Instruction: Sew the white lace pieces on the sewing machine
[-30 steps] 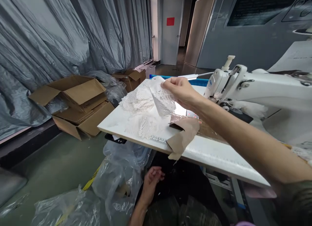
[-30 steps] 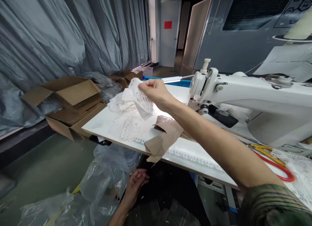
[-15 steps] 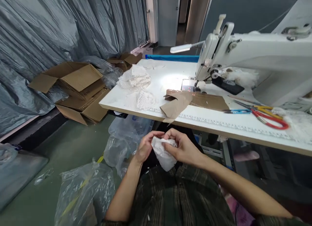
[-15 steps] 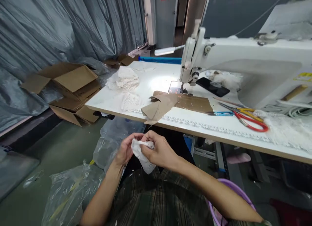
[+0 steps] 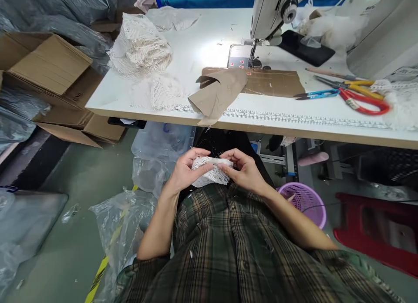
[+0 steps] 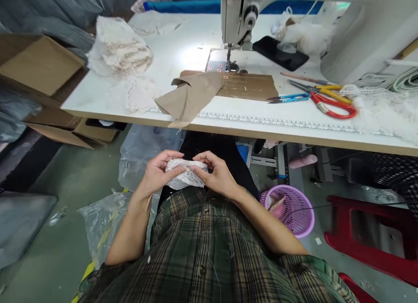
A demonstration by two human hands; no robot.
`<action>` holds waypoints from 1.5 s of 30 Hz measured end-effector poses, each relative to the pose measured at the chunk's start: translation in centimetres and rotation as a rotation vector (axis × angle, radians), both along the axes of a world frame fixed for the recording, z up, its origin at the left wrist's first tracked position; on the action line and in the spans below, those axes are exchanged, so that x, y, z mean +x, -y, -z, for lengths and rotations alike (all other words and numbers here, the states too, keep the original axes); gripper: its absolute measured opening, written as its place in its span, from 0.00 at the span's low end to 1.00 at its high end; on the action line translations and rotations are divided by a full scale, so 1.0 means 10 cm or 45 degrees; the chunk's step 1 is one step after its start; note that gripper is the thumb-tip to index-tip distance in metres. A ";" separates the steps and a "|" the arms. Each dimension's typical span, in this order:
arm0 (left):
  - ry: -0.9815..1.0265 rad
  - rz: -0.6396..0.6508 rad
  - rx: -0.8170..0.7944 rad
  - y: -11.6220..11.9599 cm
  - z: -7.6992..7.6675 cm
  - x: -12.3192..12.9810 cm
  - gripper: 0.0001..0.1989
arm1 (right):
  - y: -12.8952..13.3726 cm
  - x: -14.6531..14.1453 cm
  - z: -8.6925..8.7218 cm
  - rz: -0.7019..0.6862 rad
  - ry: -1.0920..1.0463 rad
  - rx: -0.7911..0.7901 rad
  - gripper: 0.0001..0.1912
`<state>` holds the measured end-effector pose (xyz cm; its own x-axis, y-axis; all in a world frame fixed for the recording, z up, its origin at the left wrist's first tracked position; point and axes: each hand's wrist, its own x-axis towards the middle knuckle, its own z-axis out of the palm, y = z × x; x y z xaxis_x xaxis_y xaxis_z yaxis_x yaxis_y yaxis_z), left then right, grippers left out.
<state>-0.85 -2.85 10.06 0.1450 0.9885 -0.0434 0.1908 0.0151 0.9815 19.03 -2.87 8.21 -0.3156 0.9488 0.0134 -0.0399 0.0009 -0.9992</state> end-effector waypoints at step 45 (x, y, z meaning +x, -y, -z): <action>-0.093 0.118 0.337 0.09 0.23 -0.11 0.20 | 0.09 0.04 0.21 0.125 -0.151 -0.142 0.15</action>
